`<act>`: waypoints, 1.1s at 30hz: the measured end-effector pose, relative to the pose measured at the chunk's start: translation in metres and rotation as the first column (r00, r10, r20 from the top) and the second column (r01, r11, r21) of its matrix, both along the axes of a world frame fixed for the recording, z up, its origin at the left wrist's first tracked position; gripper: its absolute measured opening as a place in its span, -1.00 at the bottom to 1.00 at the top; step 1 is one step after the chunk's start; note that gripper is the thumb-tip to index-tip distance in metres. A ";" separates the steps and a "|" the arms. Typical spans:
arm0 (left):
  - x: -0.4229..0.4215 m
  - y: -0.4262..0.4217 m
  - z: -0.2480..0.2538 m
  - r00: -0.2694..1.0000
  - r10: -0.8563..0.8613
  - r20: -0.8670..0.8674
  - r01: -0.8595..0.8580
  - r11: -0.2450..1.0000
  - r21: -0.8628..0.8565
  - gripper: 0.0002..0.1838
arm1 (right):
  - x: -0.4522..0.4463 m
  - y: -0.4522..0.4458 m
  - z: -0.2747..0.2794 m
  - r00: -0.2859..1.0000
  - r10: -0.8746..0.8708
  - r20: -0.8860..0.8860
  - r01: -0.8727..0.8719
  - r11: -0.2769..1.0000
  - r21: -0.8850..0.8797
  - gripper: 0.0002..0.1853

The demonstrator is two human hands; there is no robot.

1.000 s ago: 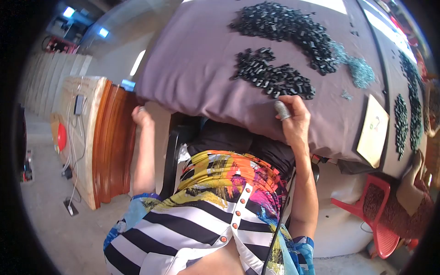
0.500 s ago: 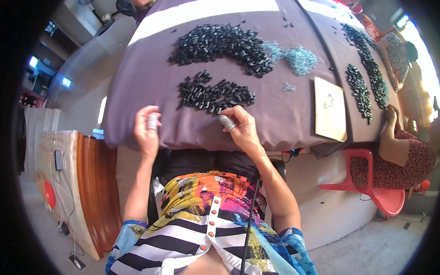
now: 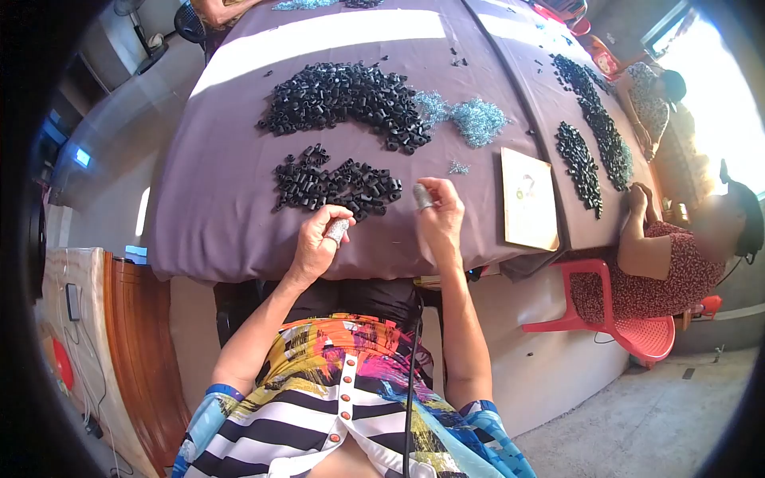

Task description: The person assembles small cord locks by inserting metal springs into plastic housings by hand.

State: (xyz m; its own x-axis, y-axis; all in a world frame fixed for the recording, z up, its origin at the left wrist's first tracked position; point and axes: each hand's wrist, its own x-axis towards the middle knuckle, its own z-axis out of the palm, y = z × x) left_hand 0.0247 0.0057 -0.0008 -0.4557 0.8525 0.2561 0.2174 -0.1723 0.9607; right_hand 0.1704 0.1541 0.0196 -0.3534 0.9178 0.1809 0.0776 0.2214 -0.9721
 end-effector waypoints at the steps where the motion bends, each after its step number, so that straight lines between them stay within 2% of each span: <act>1: -0.001 0.000 0.001 1.000 -0.003 -0.002 0.003 1.000 -0.007 -0.74 | 0.003 0.009 -0.004 0.999 -0.026 0.034 0.024 0.998 0.051 -0.88; 4: 0.001 0.002 0.000 0.992 0.006 -0.125 -0.005 1.000 0.013 -0.76 | 0.011 0.031 -0.008 0.986 -0.104 0.133 0.081 0.983 0.167 -0.87; 8: 0.004 0.003 0.004 0.930 0.071 -0.360 -0.033 0.993 0.110 -0.75 | 0.012 0.054 0.003 0.949 -0.177 0.260 0.064 0.918 0.391 -0.89; 11: 0.005 0.004 0.001 0.928 0.070 -0.366 -0.035 0.994 0.102 -0.76 | 0.006 0.087 0.007 0.901 -0.273 0.336 0.035 0.819 0.573 -0.87; 13: 0.005 0.005 0.000 0.922 0.078 -0.379 -0.038 0.993 0.112 -0.77 | 0.003 0.111 0.008 0.865 -0.305 0.398 0.021 0.815 0.579 -0.83; 15: 0.005 0.005 0.000 0.920 0.081 -0.384 -0.039 0.993 0.116 -0.78 | -0.001 0.135 0.004 0.808 -0.378 0.453 -0.013 0.756 0.655 -0.78; 22: 0.006 0.005 0.000 0.917 0.078 -0.392 -0.049 0.995 0.085 -0.77 | -0.007 0.179 -0.015 0.683 -0.390 0.617 -0.103 0.786 0.610 -0.61; 32: 0.008 0.005 0.001 0.912 0.076 -0.403 -0.052 0.996 0.071 -0.76 | 0.003 0.169 -0.009 0.627 -0.303 0.718 -0.201 0.827 0.525 -0.70; 33: 0.008 0.005 0.001 0.910 0.074 -0.408 -0.050 0.996 0.067 -0.76 | 0.004 0.163 -0.007 0.652 -0.295 0.698 -0.210 0.815 0.540 -0.66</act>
State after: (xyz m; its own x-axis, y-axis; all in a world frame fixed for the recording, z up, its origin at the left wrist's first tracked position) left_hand 0.0326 0.0107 0.0004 -0.3524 0.8055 0.4764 0.6018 -0.1948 0.7745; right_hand 0.1743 0.3170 0.0125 -0.5548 0.7620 0.3340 0.7124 0.6425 -0.2824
